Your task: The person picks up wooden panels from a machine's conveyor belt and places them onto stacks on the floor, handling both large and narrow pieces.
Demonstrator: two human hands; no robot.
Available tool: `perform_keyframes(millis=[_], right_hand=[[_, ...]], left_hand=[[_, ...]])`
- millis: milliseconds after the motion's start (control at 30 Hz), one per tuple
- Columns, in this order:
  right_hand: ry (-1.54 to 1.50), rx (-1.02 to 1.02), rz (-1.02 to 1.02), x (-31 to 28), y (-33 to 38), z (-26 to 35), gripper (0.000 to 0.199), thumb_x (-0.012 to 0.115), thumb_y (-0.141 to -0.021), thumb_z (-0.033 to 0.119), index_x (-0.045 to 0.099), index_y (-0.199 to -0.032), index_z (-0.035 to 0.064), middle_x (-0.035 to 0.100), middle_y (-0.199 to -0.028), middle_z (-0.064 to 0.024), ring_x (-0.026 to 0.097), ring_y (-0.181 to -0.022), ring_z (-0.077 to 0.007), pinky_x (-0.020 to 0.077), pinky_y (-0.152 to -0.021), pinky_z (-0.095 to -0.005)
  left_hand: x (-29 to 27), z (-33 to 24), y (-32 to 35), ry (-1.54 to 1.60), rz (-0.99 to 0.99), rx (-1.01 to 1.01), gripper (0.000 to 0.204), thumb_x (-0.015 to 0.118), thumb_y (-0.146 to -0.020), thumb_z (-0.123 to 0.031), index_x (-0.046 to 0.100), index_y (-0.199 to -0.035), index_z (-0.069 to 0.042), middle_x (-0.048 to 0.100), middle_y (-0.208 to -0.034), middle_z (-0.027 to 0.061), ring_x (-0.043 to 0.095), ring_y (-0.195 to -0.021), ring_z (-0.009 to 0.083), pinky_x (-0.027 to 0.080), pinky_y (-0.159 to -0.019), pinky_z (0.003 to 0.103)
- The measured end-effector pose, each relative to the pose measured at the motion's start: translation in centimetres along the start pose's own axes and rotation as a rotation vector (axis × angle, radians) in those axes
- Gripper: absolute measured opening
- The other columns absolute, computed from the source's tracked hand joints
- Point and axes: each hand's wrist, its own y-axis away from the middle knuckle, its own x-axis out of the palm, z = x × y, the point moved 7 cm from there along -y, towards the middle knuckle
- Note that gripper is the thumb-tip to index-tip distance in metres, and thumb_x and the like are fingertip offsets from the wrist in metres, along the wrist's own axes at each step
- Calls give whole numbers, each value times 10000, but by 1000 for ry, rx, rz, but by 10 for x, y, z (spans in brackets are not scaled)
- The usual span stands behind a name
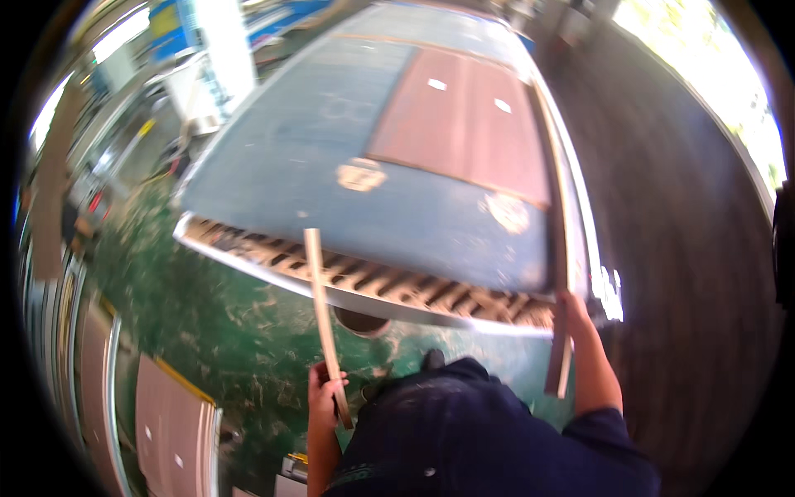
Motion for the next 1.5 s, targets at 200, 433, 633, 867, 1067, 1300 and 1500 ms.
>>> perform_keyframes(millis=[200,433,633,867,1067,1300,1500], right_hand=[[-146,180,4,-10,31,-7,198,597,-710,204,544,-756,19,527,-627,-95,548,-527,-220,462,-478,-348],[-285,195,185,-1,55,7,444,552,-793,434,587,-875,-1,587,-695,-125,581,-580,-221,476,-533,-329],[-474,162,290,12,67,16,595,408,-857,552,605,-909,-8,610,-715,-105,589,-601,-205,484,-574,-315],[-504,207,334,18,67,15,597,413,-853,562,597,-903,-4,597,-719,-107,581,-602,-218,484,-590,-336],[-464,199,326,19,66,12,581,435,-849,560,575,-928,2,582,-727,-109,578,-599,-224,487,-557,-348],[-407,136,240,14,56,5,538,477,-848,541,544,-925,12,551,-694,-102,557,-551,-218,456,-466,-336],[-643,169,446,21,53,0,521,455,-861,528,535,-931,18,513,-741,-78,503,-592,-205,408,-471,-312]], left_hand=[[20,-12,-4,-75,29,-58,428,537,-721,-124,451,-1127,-20,520,-1003,77,541,-903,178,468,-790,308],[19,-23,-9,-152,65,-68,452,542,-722,-149,444,-1139,-2,498,-1046,90,529,-929,184,460,-797,320],[25,-22,-16,-179,94,-80,480,537,-729,-155,430,-1168,7,496,-1063,99,525,-938,189,458,-806,322],[30,-30,-17,-203,118,-56,488,538,-736,-166,423,-1175,13,496,-1063,104,524,-940,192,458,-811,324],[30,-29,-15,-204,95,-64,478,542,-743,-177,428,-1168,12,495,-1063,103,523,-941,192,459,-809,325],[28,-26,-11,-188,69,-79,479,545,-744,-174,427,-1169,13,495,-1067,108,525,-943,196,461,-804,324],[27,-22,-11,-168,55,-98,477,538,-747,-159,419,-1175,14,496,-1067,112,528,-942,201,466,-802,329]])
